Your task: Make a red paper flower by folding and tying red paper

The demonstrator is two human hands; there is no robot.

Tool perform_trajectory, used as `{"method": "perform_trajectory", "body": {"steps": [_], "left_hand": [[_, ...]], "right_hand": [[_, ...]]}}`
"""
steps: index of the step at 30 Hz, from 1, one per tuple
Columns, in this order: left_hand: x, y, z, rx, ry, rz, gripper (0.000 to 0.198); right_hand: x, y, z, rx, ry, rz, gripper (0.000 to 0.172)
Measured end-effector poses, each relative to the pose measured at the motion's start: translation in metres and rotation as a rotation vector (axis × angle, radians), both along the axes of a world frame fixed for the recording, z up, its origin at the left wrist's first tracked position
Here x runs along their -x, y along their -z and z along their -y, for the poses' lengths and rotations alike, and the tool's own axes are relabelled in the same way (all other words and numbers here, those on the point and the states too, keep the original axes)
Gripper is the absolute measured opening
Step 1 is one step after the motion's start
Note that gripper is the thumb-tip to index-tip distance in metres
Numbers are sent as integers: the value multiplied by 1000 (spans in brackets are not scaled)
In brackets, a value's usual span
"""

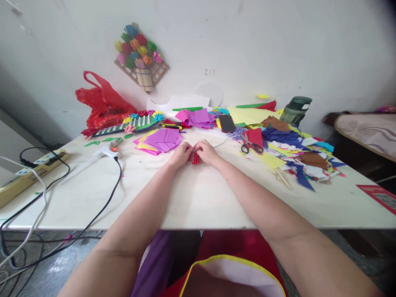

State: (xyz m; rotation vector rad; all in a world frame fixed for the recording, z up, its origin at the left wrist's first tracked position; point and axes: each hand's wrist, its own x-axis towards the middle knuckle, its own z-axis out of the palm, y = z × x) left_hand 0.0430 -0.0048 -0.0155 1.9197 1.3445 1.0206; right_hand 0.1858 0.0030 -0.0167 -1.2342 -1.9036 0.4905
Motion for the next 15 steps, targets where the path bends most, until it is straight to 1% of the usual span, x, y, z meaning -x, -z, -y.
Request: {"method": "perform_trajectory", "body": {"steps": [5, 11, 15], "left_hand": [[0, 1, -1, 5, 5, -6, 15], [-2, 0, 0, -15, 4, -25, 18], [-3, -1, 1, -24, 17, -36, 22]], "right_hand": [[1, -1, 0, 111, -45, -49, 12], [0, -5, 0, 230, -102, -119, 11], [-3, -6, 4, 231, -141, -150, 9]]}}
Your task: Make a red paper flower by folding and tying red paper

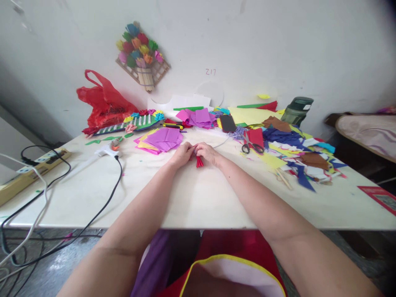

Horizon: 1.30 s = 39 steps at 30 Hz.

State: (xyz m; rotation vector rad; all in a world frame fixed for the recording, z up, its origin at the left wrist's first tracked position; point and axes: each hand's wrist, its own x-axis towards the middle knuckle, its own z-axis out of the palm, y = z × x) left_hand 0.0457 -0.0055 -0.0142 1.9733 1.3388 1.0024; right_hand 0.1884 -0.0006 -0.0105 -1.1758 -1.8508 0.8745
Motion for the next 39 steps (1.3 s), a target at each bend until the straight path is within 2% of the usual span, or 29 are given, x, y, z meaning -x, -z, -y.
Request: {"method": "perform_trajectory", "body": {"steps": [9, 18, 25, 29, 35, 39], "left_hand": [[-1, -2, 2, 16, -4, -29, 22], [-3, -8, 7, 41, 3, -8, 15], [-2, -5, 4, 44, 3, -42, 15], [-1, -5, 3, 48, -3, -60, 16], [-3, -8, 6, 80, -3, -21, 15], [-4, -9, 8, 94, 2, 0, 17]], "right_hand": [[-4, 2, 2, -1, -1, -70, 9], [-9, -8, 5, 28, 39, -56, 14], [-11, -4, -1, -5, 67, 53, 20], [-13, -1, -6, -88, 109, 142, 24], [-23, -13, -2, -173, 197, 309, 22], [-30, -21, 0, -176, 120, 289, 23]]}}
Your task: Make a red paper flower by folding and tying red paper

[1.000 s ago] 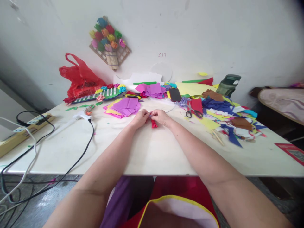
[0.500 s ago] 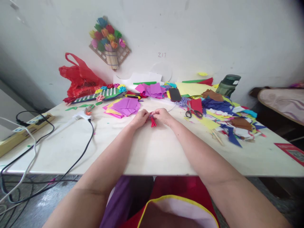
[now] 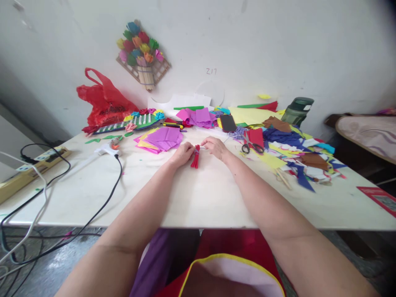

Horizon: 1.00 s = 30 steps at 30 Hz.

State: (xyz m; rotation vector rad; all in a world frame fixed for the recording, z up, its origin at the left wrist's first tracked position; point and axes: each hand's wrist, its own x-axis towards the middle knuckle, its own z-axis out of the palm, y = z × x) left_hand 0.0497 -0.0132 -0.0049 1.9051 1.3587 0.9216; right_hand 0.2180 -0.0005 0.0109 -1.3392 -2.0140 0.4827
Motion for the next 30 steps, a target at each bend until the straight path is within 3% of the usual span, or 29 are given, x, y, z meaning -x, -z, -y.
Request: {"method": "perform_trajectory", "body": {"steps": [8, 14, 16, 21, 30], "left_hand": [[3, 1, -1, -38, 23, -24, 19], [1, 2, -2, -34, 22, -2, 18], [1, 2, -2, -20, 31, 14, 19], [1, 0, 0, 12, 55, 39, 19], [6, 5, -4, -3, 48, 35, 24]], "right_hand": [[1, 1, 5, -31, -54, 119, 27], [6, 0, 7, 16, -38, 150, 11], [6, -1, 6, 76, -75, 43, 9], [3, -6, 8, 398, -129, -184, 13], [-6, -8, 10, 527, -253, -153, 12]]}}
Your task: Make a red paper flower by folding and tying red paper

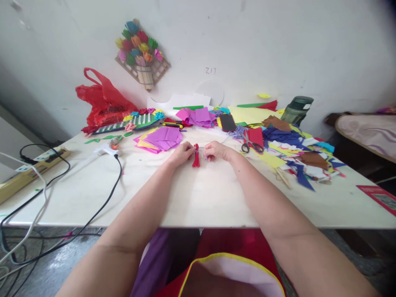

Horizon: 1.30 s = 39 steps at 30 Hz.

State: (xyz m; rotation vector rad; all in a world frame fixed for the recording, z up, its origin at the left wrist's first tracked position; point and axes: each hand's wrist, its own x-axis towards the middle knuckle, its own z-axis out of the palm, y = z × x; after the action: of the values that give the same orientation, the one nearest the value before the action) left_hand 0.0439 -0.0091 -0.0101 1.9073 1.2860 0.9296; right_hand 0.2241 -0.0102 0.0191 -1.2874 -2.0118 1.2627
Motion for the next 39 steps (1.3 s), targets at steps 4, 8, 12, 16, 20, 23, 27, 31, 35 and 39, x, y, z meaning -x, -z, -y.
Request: {"method": "perform_trajectory", "body": {"steps": [4, 8, 12, 16, 20, 23, 27, 31, 35, 39], "left_hand": [[1, 1, -1, 21, 0, 17, 25], [1, 0, -1, 29, -2, 21, 21], [2, 0, -1, 23, -2, 14, 18], [3, 0, -1, 29, 22, 2, 17], [3, -1, -2, 61, 28, 24, 17], [3, 1, -3, 78, 40, 38, 18], [4, 2, -5, 63, 46, 40, 19], [4, 1, -4, 69, 39, 32, 21], [3, 0, -3, 73, 35, 29, 22], [2, -2, 0, 76, 37, 32, 21]], "right_hand": [[-5, -1, 0, 15, -57, 43, 12], [-9, -1, -2, 22, -102, 94, 11], [-13, 2, -5, 19, -169, 102, 8], [-13, 3, -7, 9, -164, 75, 4], [-9, 0, -5, -30, -55, 50, 18], [-4, -3, -3, -92, 26, 69, 18], [-2, -3, -6, -403, 335, 185, 20], [-1, -3, -9, -550, 552, 194, 15], [6, -8, 1, -227, 386, 9, 12], [14, -10, 10, -11, 268, -84, 12]]}}
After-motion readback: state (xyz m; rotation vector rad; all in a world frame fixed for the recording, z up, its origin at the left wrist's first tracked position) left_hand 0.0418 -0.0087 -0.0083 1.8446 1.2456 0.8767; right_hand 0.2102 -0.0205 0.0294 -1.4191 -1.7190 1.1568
